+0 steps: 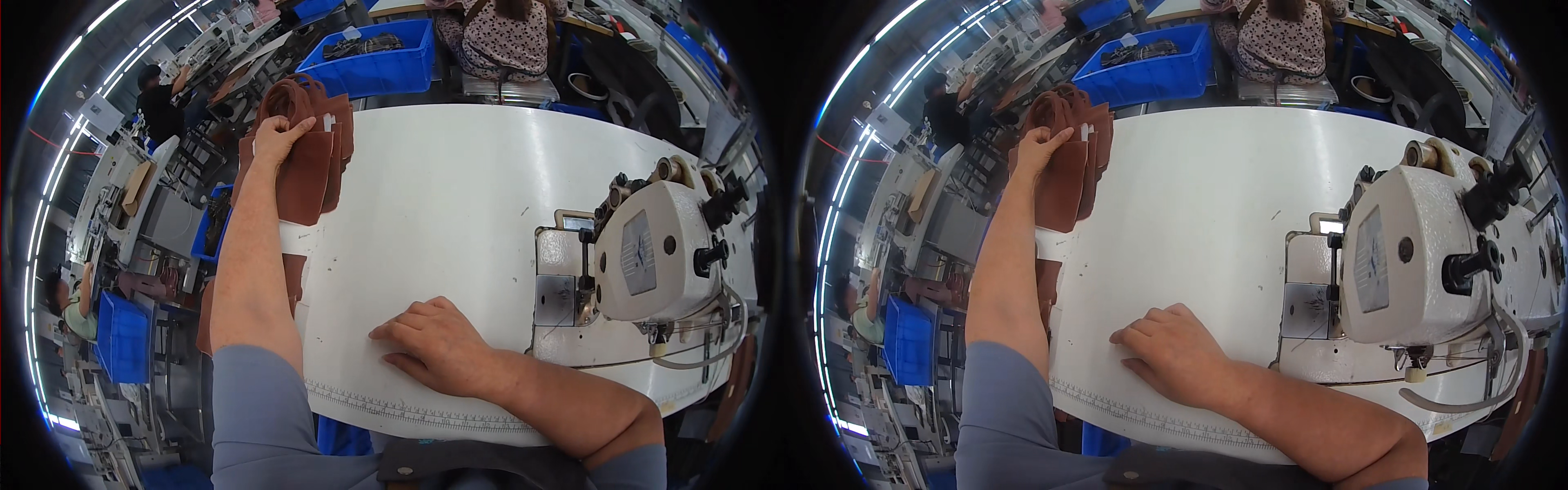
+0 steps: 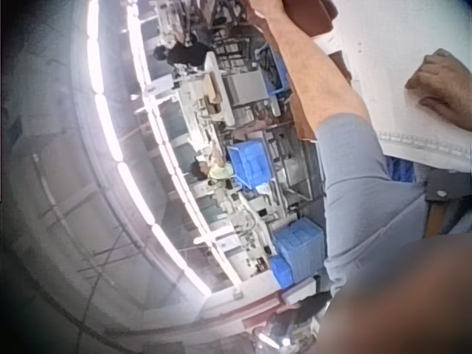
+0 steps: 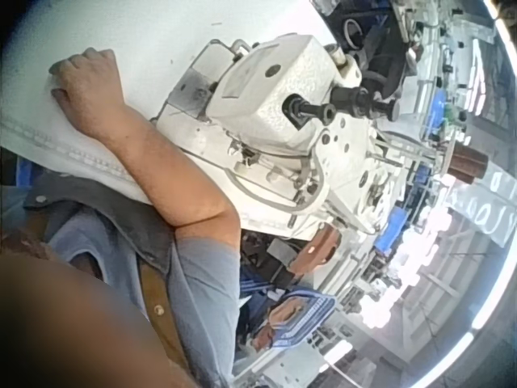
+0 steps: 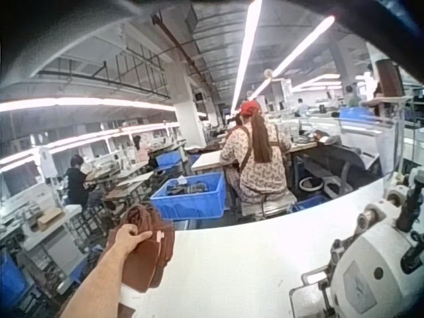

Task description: Sewing leather components together using an industrial sewing machine to assemble a handbag.

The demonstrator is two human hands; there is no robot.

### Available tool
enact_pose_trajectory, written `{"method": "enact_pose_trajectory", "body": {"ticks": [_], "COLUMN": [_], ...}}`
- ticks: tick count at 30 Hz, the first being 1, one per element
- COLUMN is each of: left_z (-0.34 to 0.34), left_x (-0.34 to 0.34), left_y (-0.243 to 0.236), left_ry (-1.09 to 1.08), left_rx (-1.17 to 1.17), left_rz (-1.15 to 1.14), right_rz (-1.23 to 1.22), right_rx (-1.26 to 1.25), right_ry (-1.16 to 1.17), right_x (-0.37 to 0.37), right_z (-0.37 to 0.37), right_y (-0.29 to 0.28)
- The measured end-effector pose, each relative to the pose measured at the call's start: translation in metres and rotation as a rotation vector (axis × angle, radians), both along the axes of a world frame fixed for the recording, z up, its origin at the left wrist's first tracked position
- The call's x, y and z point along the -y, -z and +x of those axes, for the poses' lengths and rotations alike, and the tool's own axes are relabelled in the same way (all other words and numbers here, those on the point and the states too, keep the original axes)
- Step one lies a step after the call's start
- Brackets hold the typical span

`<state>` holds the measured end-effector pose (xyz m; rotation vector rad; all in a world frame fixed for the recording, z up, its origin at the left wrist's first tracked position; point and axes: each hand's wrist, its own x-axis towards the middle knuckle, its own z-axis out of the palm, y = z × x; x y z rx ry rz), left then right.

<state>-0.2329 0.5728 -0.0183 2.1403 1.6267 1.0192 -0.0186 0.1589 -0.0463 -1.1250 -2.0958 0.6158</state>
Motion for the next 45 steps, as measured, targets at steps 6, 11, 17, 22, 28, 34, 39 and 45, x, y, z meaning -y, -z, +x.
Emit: {"method": "enact_pose_trajectory", "body": {"ticks": [6, 11, 17, 22, 28, 34, 39, 45], "left_z": [-0.002, -0.010, -0.018, -0.029, -0.044, -0.042, -0.019, -0.001], "left_x": [-0.002, -0.003, -0.011, -0.008, 0.011, 0.039, 0.096, 0.179], "left_y": [-0.004, -0.002, -0.009, -0.036, -0.068, -0.106, -0.141, -0.184], "left_ry": [0.125, 0.246, 0.335, 0.400, 0.424, 0.390, 0.478, 0.611], "left_rx": [0.633, 0.931, 1.060, 1.307, 1.361, 1.164, 0.990, 0.797], "left_rz": [-0.192, -0.291, -0.254, -0.260, -0.190, 0.027, 0.254, 0.343], "right_rz": [-0.005, -0.022, -0.017, -0.009, -0.014, -0.006, -0.001, -0.017], "right_rx": [-0.002, -0.004, -0.023, -0.017, -0.025, -0.027, -0.017, -0.026], "right_ry": [-0.004, -0.010, -0.001, -0.002, -0.008, 0.007, 0.003, -0.004], "right_x": [0.000, -0.001, 0.000, -0.001, -0.001, -0.001, -0.001, 0.001], "right_z": [0.000, 0.001, 0.000, 0.001, 0.000, -0.001, 0.001, 0.000], "right_y": [-0.001, -0.001, 0.000, -0.001, -0.003, -0.003, -0.004, -0.006]}}
